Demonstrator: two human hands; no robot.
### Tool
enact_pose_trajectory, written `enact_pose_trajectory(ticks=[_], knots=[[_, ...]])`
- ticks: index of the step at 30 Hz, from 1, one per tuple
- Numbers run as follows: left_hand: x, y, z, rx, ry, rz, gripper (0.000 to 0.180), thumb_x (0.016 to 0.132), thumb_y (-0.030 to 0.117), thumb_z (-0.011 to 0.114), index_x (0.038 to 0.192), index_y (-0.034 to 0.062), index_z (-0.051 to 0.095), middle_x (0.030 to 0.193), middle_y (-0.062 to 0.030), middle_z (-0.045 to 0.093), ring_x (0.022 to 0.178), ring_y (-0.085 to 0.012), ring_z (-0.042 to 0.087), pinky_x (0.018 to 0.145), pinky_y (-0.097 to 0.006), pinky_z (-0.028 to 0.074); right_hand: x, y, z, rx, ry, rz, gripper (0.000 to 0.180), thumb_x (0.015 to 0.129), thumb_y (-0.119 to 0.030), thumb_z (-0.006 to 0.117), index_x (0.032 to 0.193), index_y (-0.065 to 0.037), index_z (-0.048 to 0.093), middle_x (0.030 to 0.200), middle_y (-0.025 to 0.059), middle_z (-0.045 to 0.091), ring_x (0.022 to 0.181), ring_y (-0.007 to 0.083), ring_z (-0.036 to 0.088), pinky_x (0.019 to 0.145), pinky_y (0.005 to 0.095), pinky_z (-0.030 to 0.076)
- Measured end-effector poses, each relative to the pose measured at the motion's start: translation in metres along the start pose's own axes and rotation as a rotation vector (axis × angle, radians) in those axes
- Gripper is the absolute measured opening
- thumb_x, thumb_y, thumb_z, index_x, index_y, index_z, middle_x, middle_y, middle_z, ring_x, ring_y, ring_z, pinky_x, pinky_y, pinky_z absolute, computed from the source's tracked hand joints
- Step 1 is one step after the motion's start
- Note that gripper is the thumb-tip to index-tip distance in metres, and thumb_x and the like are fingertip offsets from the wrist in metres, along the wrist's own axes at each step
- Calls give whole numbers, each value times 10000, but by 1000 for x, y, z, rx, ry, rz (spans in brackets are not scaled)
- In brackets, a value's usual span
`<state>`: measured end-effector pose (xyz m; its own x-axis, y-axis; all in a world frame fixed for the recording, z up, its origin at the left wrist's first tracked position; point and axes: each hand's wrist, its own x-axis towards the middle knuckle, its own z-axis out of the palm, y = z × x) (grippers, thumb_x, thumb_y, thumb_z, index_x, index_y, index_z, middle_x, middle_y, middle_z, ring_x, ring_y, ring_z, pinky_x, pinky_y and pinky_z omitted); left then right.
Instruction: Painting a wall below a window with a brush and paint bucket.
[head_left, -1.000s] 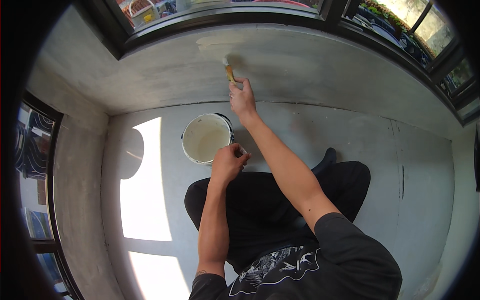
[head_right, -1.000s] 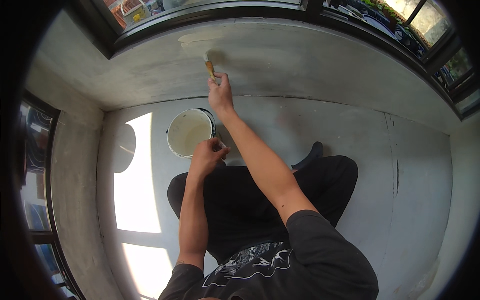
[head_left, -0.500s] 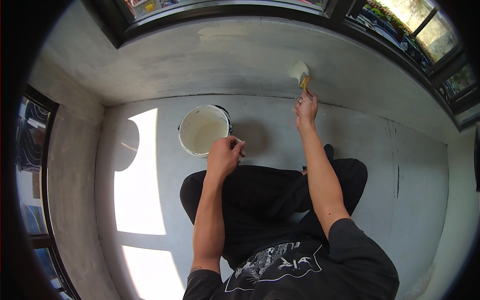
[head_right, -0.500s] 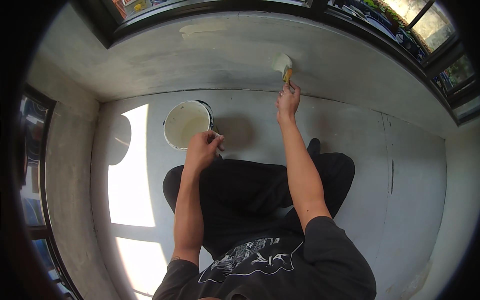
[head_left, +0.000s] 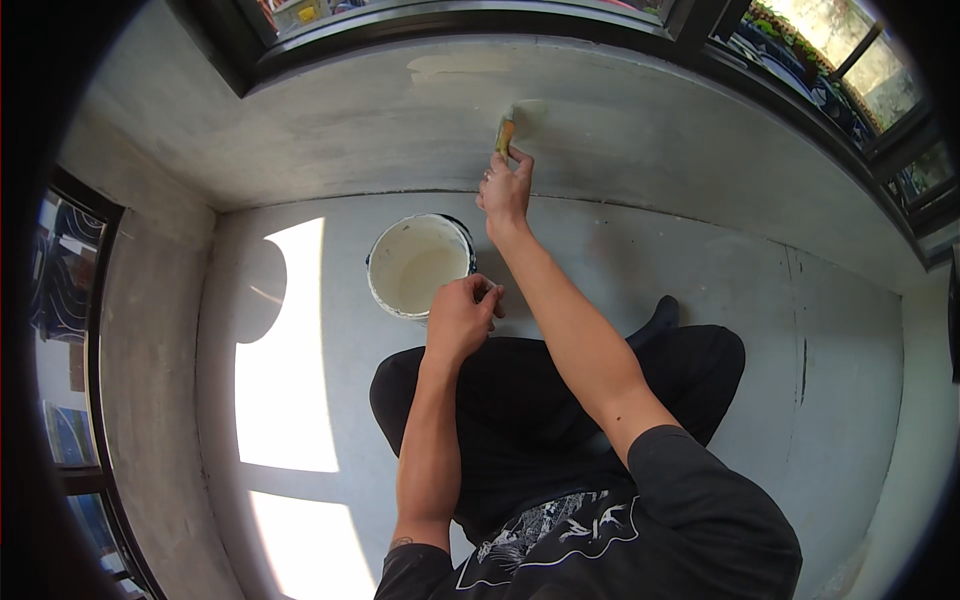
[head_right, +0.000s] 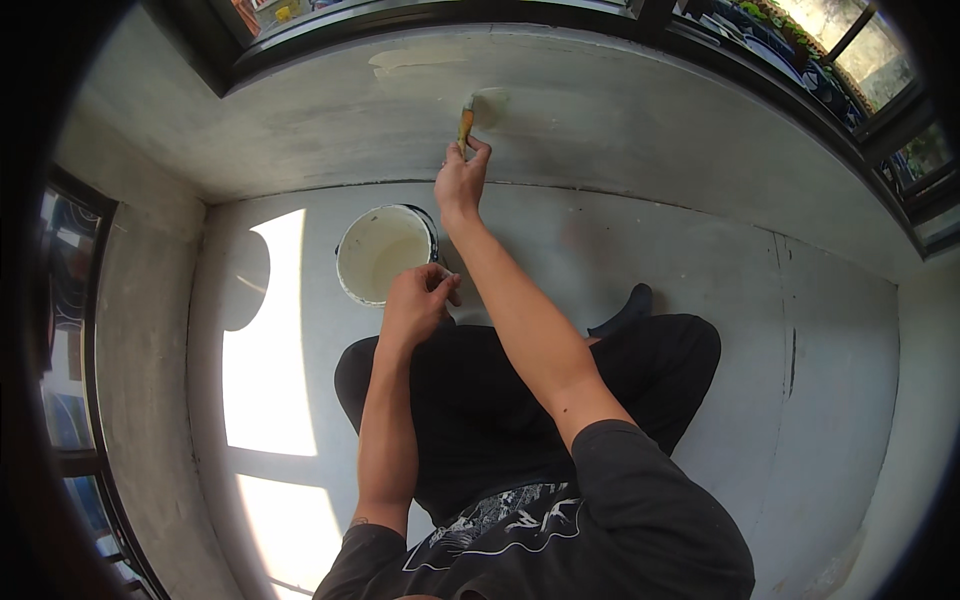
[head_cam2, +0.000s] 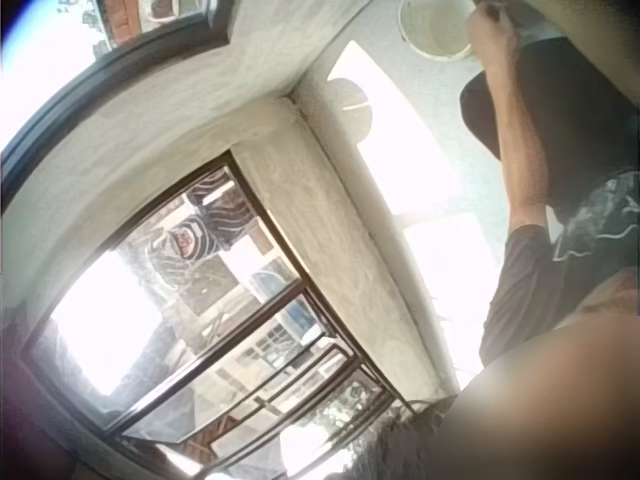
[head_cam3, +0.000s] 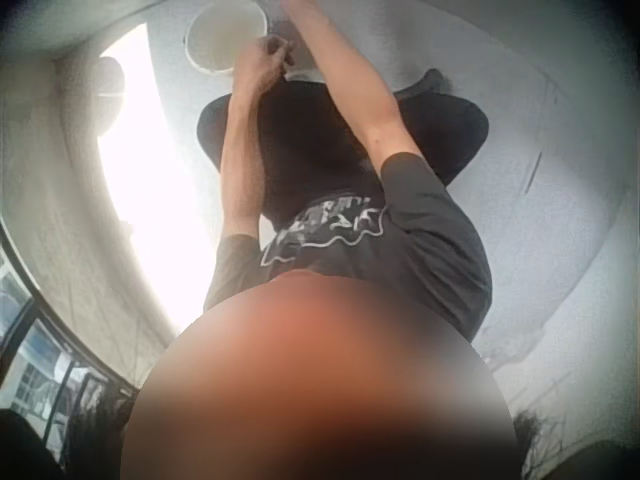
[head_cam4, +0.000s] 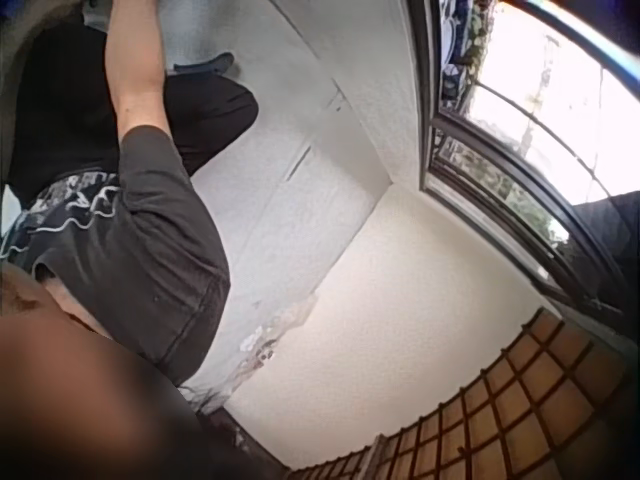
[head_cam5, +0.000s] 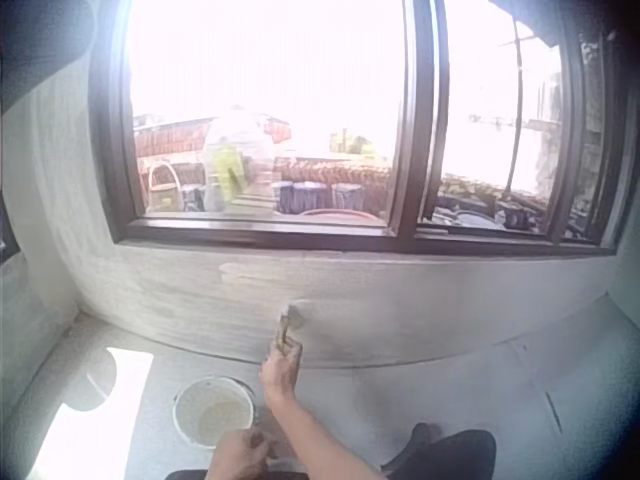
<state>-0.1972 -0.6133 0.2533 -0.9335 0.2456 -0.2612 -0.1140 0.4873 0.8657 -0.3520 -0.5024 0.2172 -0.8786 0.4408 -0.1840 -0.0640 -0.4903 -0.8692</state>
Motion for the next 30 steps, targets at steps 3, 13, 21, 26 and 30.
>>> enact_pose_trajectory(ticks=[3, 13, 21, 26, 30], knots=[[0, -1, -3, 8, 15, -15, 229, 969, 165, 641, 923, -49, 707, 716, -91, 724, 542, -143, 617, 557, -318, 486, -19, 2, 33, -24, -167, 56, 266, 1037, -194, 556, 1264, -133, 433, 775, 3, 464, 526, 65, 364, 441, 257, 263], [2, -12, -2, -94, 49, -6, 280, 1010, 202, 598, 906, -33, 708, 699, -72, 712, 546, -143, 627, 552, -295, 499, -10, -84, -86, 60, -83, 84, 274, 1031, -165, 554, 1287, -93, 489, 769, 21, 480, 498, 61, 326, 444, 250, 234], [-2, -5, -3, -19, 31, -17, 270, 1012, 194, 603, 915, -36, 706, 717, -67, 716, 563, -127, 625, 562, -284, 503, -34, -107, -130, 135, 244, -121, 281, 1053, -185, 511, 1320, -130, 440, 826, 29, 471, 533, 73, 326, 468, 257, 236], [0, -5, -1, 35, 31, 9, 278, 999, 203, 618, 894, -38, 705, 720, -73, 721, 555, -126, 621, 554, -291, 494, -24, -87, -64, 67, 108, -28, 276, 1053, -170, 504, 1305, -138, 394, 828, 24, 457, 538, 63, 331, 453, 253, 234], [4, -6, -2, 9, 25, -25, 281, 995, 208, 623, 888, -37, 708, 718, -77, 721, 548, -132, 618, 550, -297, 492, -26, -52, 4, 24, -71, 54, 253, 1046, -180, 530, 1258, -144, 398, 805, 15, 455, 527, 56, 340, 439, 247, 238]])
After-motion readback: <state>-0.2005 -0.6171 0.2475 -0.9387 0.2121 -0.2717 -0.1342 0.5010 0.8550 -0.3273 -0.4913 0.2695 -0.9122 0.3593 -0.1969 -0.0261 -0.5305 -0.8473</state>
